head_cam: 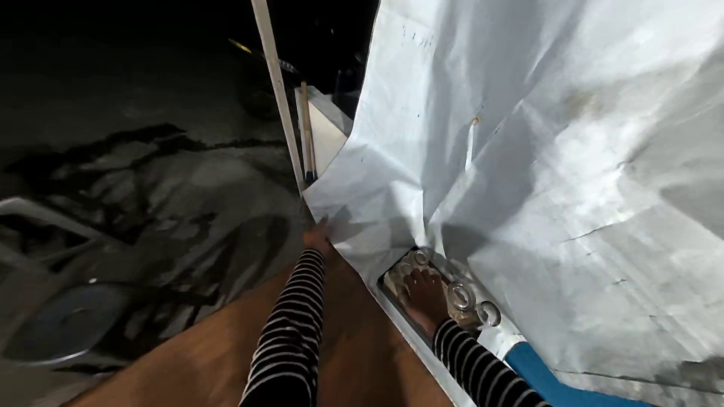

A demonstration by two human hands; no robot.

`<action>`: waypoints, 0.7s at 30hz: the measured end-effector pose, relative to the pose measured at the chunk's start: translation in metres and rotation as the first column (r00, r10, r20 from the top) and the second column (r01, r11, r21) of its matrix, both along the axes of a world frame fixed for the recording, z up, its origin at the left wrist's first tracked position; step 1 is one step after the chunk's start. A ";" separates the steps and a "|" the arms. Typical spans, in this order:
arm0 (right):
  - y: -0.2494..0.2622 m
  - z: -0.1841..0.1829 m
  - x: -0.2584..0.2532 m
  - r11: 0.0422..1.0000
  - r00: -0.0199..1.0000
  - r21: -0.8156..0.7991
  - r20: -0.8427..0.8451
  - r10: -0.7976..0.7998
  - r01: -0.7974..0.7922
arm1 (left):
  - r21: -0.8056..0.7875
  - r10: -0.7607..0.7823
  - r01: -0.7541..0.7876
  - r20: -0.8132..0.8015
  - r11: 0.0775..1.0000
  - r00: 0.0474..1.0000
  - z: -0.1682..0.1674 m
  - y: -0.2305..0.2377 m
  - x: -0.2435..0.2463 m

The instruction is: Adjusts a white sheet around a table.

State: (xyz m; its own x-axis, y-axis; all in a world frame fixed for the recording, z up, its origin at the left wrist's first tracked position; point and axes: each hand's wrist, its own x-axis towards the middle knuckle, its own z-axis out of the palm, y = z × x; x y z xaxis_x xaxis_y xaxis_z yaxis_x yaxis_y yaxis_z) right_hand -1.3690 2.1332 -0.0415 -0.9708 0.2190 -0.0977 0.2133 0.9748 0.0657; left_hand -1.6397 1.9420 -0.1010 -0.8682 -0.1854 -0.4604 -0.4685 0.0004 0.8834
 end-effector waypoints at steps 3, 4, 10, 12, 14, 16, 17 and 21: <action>-0.005 -0.004 0.006 0.990 0.989 0.025 -0.039 0.142 -0.141 | 0.371 0.021 -0.028 0.024 0.928 0.999 -0.005 -0.013 -0.023; -0.016 0.000 0.007 0.984 0.984 -0.028 -0.010 0.175 -0.176 | 0.429 -0.030 0.027 0.000 0.903 1.000 -0.004 -0.023 -0.030; -0.079 -0.008 -0.024 0.894 0.956 -0.343 -0.036 0.293 -0.287 | 0.356 -0.029 0.145 -0.310 0.923 0.950 0.067 -0.060 -0.044; -0.085 -0.018 -0.043 0.855 0.979 -0.478 -0.082 0.185 -0.201 | 0.213 -0.129 0.207 -0.332 0.955 0.935 0.092 -0.064 -0.036; -0.085 -0.038 -0.067 0.837 0.972 -0.522 -0.229 0.048 -0.164 | 0.001 -0.264 0.294 -0.433 0.956 0.862 0.122 -0.068 -0.017; -0.088 -0.054 -0.093 0.797 0.970 -0.603 -0.203 -0.135 -0.015 | -0.211 -0.396 0.336 -0.488 0.918 0.778 0.148 -0.074 0.014; -0.090 -0.058 -0.105 0.765 0.971 -0.639 -0.122 -0.206 0.082 | -0.276 -0.436 0.339 -0.509 0.899 0.742 0.157 -0.076 0.032; -0.088 -0.060 -0.138 0.748 0.949 -0.585 0.169 -0.265 0.313 | -0.243 -0.439 0.373 -0.624 0.895 0.647 0.145 -0.079 0.092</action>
